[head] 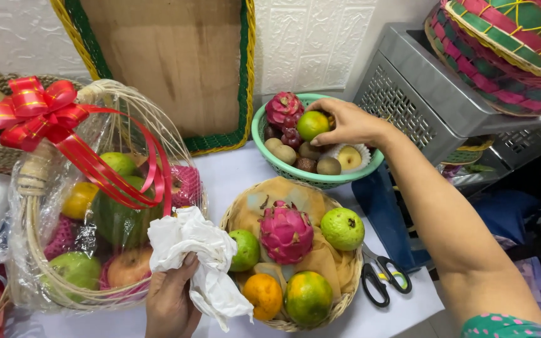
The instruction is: Cleaning various fruits with a tissue and preparing them for a gift basket.
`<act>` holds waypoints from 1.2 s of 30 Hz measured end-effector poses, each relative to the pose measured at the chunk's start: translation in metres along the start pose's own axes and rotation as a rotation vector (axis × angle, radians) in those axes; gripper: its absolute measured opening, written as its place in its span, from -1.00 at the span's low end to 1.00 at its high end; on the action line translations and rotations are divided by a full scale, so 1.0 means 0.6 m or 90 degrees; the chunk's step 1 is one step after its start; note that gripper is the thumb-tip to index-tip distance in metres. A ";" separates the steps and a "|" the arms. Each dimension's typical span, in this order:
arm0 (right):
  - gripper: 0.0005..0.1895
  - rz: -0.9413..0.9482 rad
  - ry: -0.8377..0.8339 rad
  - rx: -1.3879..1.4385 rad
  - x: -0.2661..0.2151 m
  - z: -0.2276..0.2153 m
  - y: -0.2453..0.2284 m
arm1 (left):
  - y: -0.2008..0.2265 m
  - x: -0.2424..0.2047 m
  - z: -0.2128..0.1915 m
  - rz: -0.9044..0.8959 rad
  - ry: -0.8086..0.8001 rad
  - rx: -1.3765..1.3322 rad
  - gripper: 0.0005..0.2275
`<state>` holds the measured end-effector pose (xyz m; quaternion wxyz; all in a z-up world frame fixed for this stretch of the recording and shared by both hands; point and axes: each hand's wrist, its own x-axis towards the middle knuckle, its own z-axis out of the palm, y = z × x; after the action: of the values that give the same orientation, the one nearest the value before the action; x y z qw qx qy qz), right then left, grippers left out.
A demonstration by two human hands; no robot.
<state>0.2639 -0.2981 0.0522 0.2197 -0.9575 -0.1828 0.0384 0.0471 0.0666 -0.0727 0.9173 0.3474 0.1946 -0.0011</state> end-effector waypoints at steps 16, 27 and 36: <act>-0.27 -0.004 -0.133 -0.190 0.001 0.025 -0.021 | 0.021 -0.016 0.038 0.046 -0.003 0.015 -0.49; -0.56 0.094 0.086 -0.012 -0.025 -0.058 0.039 | 0.008 -0.008 0.021 0.031 0.019 0.015 -0.54; -0.57 0.169 0.056 -0.080 -0.018 -0.042 0.108 | 0.012 -0.002 0.010 0.074 0.006 0.022 -0.51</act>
<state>0.2795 -0.3666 0.0466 0.1598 -0.9860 -0.0467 0.0132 0.0494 0.0679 -0.0636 0.9087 0.3739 0.1785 0.0505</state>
